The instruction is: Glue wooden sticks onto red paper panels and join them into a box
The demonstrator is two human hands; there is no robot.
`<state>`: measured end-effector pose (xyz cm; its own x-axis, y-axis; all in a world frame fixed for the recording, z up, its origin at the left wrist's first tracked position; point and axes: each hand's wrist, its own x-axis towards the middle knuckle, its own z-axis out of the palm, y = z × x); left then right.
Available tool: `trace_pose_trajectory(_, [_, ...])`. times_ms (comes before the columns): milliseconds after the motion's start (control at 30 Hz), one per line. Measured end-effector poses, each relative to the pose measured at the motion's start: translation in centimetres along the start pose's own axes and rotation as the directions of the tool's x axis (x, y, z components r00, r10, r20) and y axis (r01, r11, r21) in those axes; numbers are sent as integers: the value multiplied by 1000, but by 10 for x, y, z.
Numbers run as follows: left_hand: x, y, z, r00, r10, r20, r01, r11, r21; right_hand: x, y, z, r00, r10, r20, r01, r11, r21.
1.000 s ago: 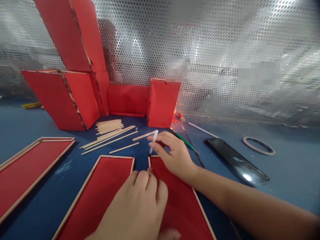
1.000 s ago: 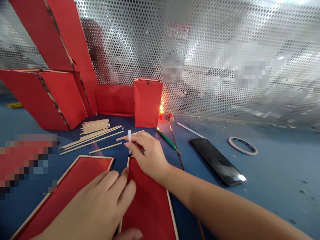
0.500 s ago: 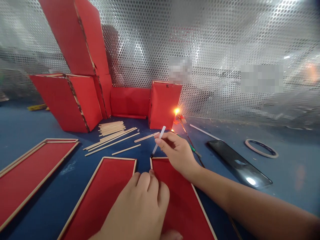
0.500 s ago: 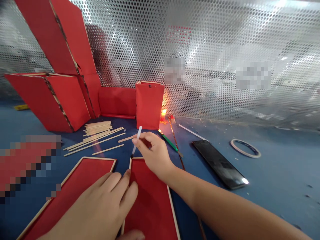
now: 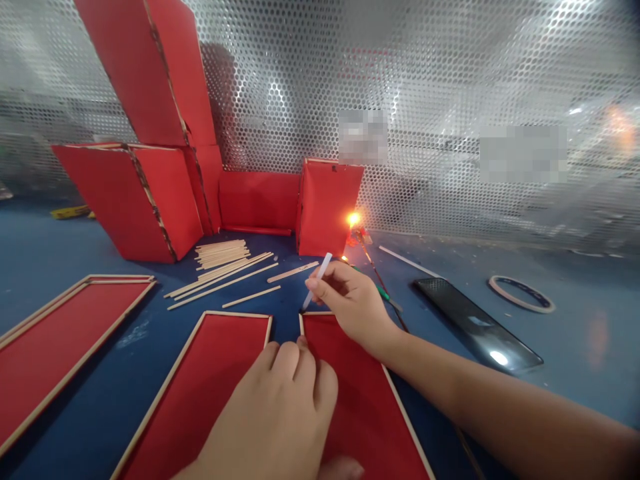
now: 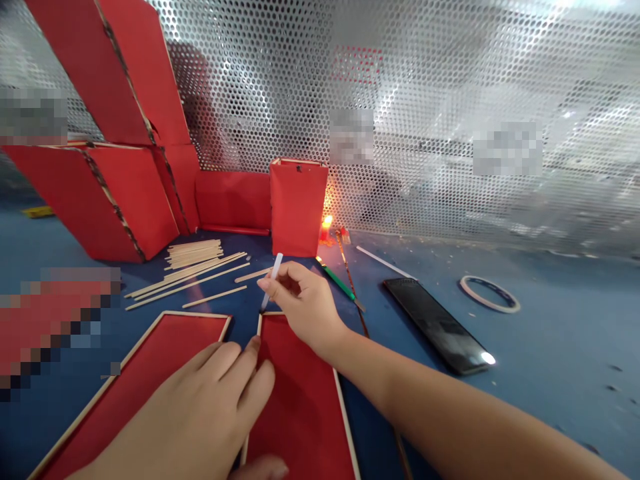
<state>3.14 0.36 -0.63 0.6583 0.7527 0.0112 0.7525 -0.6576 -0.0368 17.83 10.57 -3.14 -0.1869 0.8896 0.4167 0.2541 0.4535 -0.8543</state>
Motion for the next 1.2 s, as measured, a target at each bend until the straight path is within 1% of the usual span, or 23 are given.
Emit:
trace_pose_trajectory(200, [-2, 2, 3, 1000, -6, -3, 6, 1000, -10, -1, -3, 1, 1000, -6, 4, 6, 1000, 12])
trace_pose_trajectory(367, [0, 1, 2, 998, -13, 65, 17, 998, -63, 0, -2, 1, 1000, 1, -5, -1, 1000, -4])
trace_pose_trajectory(500, [2, 2, -1, 996, -46, 78, 50, 998, -46, 0, -1, 1, 1000, 3, -1, -3, 1000, 18])
trace_pose_trajectory(633, [1, 1, 1, 996, -40, 76, 44, 998, -54, 2, -3, -3, 1000, 5, 27, -5, 1000, 8])
trace_pose_trajectory(700, [0, 1, 3, 997, -38, 64, 42, 997, -63, 3, -7, -8, 995, 52, 88, -53, 999, 11])
trace_pose_trajectory(767, [-1, 0, 5, 998, -39, 52, 42, 997, -68, 6, -13, -17, 971, 137, 194, -139, 990, -6])
trace_pose_trajectory(833, [-1, 0, 5, 998, -33, 55, 37, 997, -70, 9, -21, -29, 928, 222, 300, -204, 975, -91])
trace_pose_trajectory(867, [-1, 0, 5, 998, -29, 55, 33, 997, -68, 10, -25, -35, 906, 252, 341, -210, 965, -155])
trace_pose_trajectory(933, [-2, 0, 5, 998, -32, 52, 35, 998, -58, 14, -33, -48, 867, 285, 409, -180, 944, -275])
trace_pose_trajectory(1033, [-3, 1, 4, 998, -48, 47, 50, 997, -50, 18, -42, -64, 802, 305, 514, -101, 917, -386])
trace_pose_trajectory(1133, [-2, 3, 3, 997, -51, 55, 54, 997, -49, 20, -47, -71, 776, 327, 539, -55, 887, -459])
trace_pose_trajectory(1200, [-1, 4, 2, 997, -55, 54, 57, 997, -42, 20, -47, -72, 769, 343, 540, -79, 889, -452])
